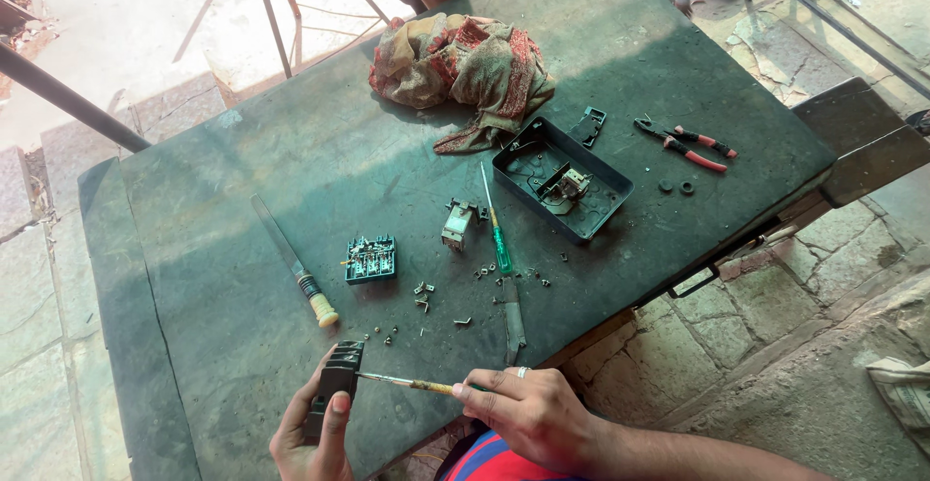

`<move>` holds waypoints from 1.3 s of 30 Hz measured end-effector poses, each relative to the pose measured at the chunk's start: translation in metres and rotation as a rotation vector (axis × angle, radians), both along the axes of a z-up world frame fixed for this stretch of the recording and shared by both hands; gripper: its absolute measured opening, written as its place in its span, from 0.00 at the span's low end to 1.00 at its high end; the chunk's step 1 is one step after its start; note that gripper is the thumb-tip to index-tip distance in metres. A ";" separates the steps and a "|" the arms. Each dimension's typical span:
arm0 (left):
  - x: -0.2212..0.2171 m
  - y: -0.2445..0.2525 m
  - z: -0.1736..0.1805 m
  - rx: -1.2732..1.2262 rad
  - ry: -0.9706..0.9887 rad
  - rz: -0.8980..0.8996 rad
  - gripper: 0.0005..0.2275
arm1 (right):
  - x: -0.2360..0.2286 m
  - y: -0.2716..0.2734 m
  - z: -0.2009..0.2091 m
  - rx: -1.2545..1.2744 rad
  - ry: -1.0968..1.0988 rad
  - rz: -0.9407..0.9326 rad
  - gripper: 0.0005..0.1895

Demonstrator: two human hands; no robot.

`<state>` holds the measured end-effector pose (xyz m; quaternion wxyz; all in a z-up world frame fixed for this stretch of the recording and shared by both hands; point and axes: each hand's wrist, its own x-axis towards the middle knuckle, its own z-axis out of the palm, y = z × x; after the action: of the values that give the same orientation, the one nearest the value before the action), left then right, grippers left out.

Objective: The person assembles a small black electrical component by inserting metal terminals and tightening them with a screwdriver. They repeatedly pick up terminals, place them into slots, and use a screwdriver to secure them while holding the component in one hand.

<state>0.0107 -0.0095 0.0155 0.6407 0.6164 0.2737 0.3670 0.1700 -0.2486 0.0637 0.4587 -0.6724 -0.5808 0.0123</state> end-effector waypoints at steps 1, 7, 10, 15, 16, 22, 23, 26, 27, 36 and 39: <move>0.000 0.000 0.000 0.020 0.024 -0.010 0.22 | 0.000 0.000 -0.003 -0.020 0.104 0.014 0.16; -0.008 0.003 0.005 0.071 0.054 -0.071 0.23 | 0.012 0.006 -0.020 -0.346 1.511 0.144 0.15; -0.012 0.003 0.005 0.012 0.011 -0.071 0.23 | 0.010 0.006 -0.016 -0.245 1.282 0.210 0.14; -0.010 0.000 0.001 -0.032 -0.004 -0.018 0.23 | 0.000 0.002 0.004 -0.039 0.253 0.077 0.16; -0.009 -0.001 0.000 -0.043 -0.009 -0.009 0.23 | -0.001 0.002 0.006 -0.037 0.199 0.072 0.16; -0.014 -0.004 -0.002 -0.017 0.021 -0.042 0.23 | -0.001 -0.003 -0.003 0.021 0.507 0.142 0.16; -0.014 -0.004 -0.003 -0.008 0.028 -0.054 0.23 | -0.001 -0.004 -0.006 0.044 0.561 0.161 0.16; -0.014 -0.003 -0.010 0.003 -0.012 -0.054 0.23 | 0.002 -0.003 -0.015 -0.185 1.106 0.168 0.16; -0.015 -0.002 -0.013 0.028 -0.031 -0.063 0.23 | 0.003 -0.003 -0.017 -0.238 1.291 0.173 0.16; -0.036 0.023 -0.058 -0.138 -0.117 -0.044 0.23 | -0.004 -0.004 0.013 0.054 0.264 0.058 0.15; -0.041 0.033 -0.088 -0.124 -0.132 -0.032 0.24 | -0.004 -0.007 0.020 -0.005 0.081 0.027 0.12</move>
<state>-0.0306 0.0237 -0.0721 0.6998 0.5545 0.2433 0.3790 0.1660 -0.2559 0.0838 0.4800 -0.6647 -0.5707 0.0470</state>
